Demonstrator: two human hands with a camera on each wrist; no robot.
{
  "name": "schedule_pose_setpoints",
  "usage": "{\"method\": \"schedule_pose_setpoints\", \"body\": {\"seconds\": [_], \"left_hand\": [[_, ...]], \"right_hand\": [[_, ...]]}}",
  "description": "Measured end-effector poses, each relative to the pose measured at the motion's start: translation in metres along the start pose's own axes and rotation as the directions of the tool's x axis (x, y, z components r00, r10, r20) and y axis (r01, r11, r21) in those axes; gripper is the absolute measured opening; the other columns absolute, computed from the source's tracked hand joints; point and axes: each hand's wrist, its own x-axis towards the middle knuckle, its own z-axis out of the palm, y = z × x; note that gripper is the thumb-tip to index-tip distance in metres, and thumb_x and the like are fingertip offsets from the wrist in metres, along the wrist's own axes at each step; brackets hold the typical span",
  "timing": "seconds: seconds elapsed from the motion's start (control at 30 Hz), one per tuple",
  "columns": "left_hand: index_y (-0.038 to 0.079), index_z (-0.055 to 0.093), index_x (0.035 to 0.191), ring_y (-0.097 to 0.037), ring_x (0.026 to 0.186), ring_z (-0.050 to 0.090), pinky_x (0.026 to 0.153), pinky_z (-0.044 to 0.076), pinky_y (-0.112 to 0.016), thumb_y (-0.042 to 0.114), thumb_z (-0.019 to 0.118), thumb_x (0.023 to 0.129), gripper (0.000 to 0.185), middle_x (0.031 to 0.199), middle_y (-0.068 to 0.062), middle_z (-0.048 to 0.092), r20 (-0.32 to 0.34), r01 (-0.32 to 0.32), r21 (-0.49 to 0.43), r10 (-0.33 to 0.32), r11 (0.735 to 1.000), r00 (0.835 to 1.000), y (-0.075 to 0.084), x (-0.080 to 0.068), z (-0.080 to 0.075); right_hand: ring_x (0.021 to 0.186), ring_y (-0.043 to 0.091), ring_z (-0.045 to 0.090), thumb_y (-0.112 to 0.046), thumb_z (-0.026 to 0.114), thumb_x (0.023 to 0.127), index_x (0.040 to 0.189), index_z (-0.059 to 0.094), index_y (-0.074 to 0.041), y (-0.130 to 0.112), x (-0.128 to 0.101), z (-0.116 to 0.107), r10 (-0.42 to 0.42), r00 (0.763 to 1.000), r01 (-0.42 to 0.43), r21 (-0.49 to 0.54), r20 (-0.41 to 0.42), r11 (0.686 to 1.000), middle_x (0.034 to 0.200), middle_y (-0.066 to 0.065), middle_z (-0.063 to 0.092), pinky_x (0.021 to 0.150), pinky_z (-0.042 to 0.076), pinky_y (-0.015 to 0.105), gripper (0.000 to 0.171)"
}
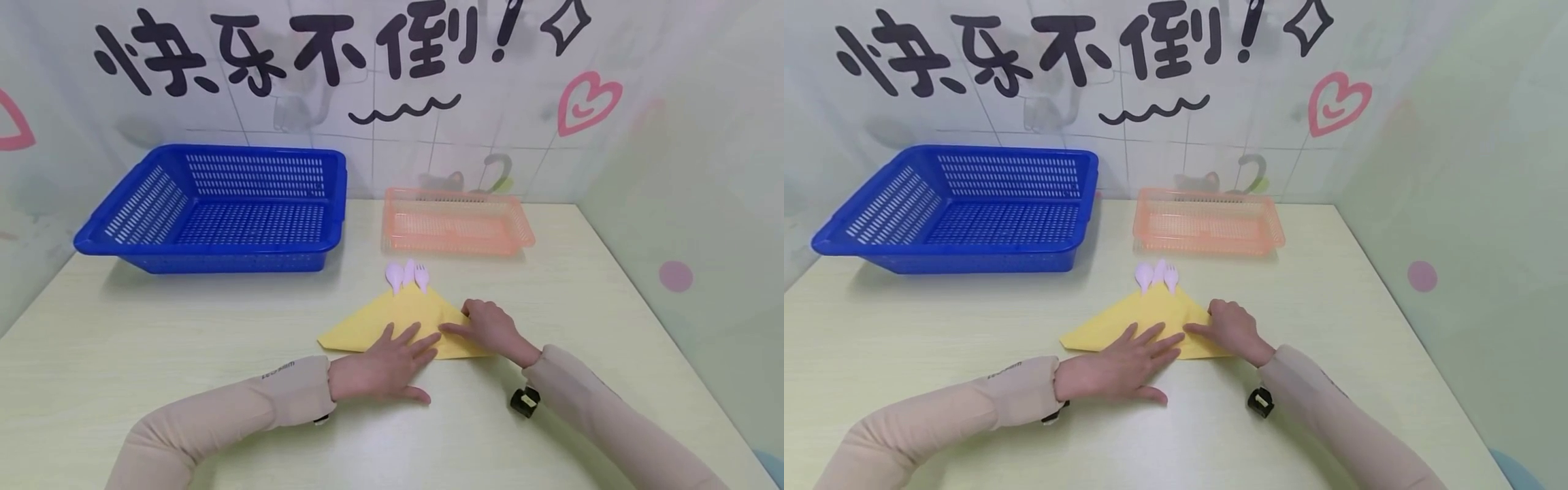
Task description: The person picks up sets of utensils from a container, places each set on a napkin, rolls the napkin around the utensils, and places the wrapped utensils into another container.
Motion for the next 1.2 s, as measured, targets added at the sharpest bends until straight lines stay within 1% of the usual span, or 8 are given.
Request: {"method": "schedule_pose_setpoints", "body": {"seconds": [0.3,0.53,0.83,0.9,1.0,1.07,1.13,1.2], "left_hand": [[0.016,0.032,0.139,-0.026,0.135,0.012,0.102,0.02,-0.053,0.061,0.041,0.083,0.072,0.149,0.002,0.012,0.013,-0.001,-0.01,0.001,1.0,1.0,-0.002,0.0,0.0],[0.014,0.035,0.137,-0.026,0.134,0.015,0.101,0.022,-0.053,0.059,0.044,0.083,0.071,0.148,0.001,0.017,-0.005,-0.011,-0.027,0.011,1.0,1.0,-0.001,-0.002,-0.003],[0.015,0.035,0.137,-0.025,0.134,0.016,0.101,0.022,-0.053,0.059,0.045,0.082,0.071,0.148,0.002,0.017,-0.001,-0.002,-0.03,0.002,1.0,1.0,0.0,-0.002,-0.004],[0.016,0.036,0.137,-0.025,0.134,0.016,0.101,0.022,-0.053,0.059,0.046,0.081,0.071,0.148,0.003,0.018,-0.001,0.0,-0.027,0.0,1.0,1.0,0.0,-0.003,-0.004],[0.016,0.036,0.137,-0.025,0.134,0.016,0.101,0.022,-0.053,0.06,0.045,0.081,0.071,0.148,0.003,0.018,-0.001,0.002,-0.026,-0.002,1.0,1.0,0.0,-0.002,-0.003],[0.016,0.037,0.136,-0.025,0.134,0.016,0.101,0.023,-0.053,0.06,0.045,0.081,0.071,0.148,0.003,0.018,-0.001,0.001,-0.023,-0.001,1.0,1.0,0.0,-0.002,-0.003],[0.016,0.037,0.137,-0.025,0.134,0.017,0.101,0.023,-0.053,0.061,0.045,0.081,0.072,0.147,0.003,0.018,-0.002,0.002,-0.015,-0.002,1.0,1.0,0.0,-0.002,-0.003],[0.016,0.036,0.137,-0.025,0.134,0.017,0.101,0.023,-0.053,0.061,0.045,0.081,0.072,0.147,0.003,0.018,-0.003,0.002,-0.009,-0.002,1.0,1.0,-0.001,-0.001,-0.003]], "right_hand": [[0.05,0.01,0.024,-0.048,0.066,0.074,0.055,0.033,-0.013,-0.003,0.009,0.002,0.044,0.999,-0.045,0.012,0.015,0.999,0.055,-0.003,0.026,0.043,0.017,0.022,0.052],[0.053,0.011,0.031,-0.046,0.067,0.072,0.06,0.041,-0.01,-0.005,0.014,-0.001,0.08,0.994,-0.081,0.012,0.077,0.997,0.058,-0.001,0.033,0.044,0.023,0.022,0.047],[0.047,0.008,0.033,-0.028,0.07,0.073,0.058,0.052,-0.009,-0.003,0.017,-0.008,0.04,0.966,-0.092,0.194,0.257,0.977,0.051,-0.005,0.036,0.047,0.027,0.019,0.031],[0.048,0.008,0.037,-0.026,0.069,0.074,0.063,0.059,-0.007,-0.001,0.017,-0.012,0.017,0.955,-0.088,0.229,0.297,0.969,0.052,-0.004,0.041,0.047,0.03,0.019,0.024],[0.061,0.011,0.05,-0.023,0.067,0.076,0.087,0.064,-0.001,0.003,0.019,-0.021,-0.039,0.941,-0.064,0.291,0.337,0.955,0.069,0.001,0.056,0.056,0.04,0.023,0.025],[0.076,0.016,0.057,-0.022,0.065,0.08,0.106,0.058,0.0,0.006,0.02,-0.026,-0.08,0.932,-0.048,0.341,0.354,0.939,0.087,0.008,0.062,0.067,0.045,0.028,0.035],[0.097,0.021,0.055,-0.024,0.059,0.085,0.122,0.048,-0.003,0.009,0.019,-0.032,-0.132,0.927,-0.015,0.385,0.351,0.923,0.112,0.012,0.056,0.079,0.044,0.035,0.044],[0.096,0.022,0.054,-0.025,0.05,0.091,0.129,0.041,-0.008,0.013,0.018,-0.036,-0.193,0.912,0.009,0.453,0.362,0.892,0.109,0.013,0.056,0.08,0.044,0.038,0.043]]}}
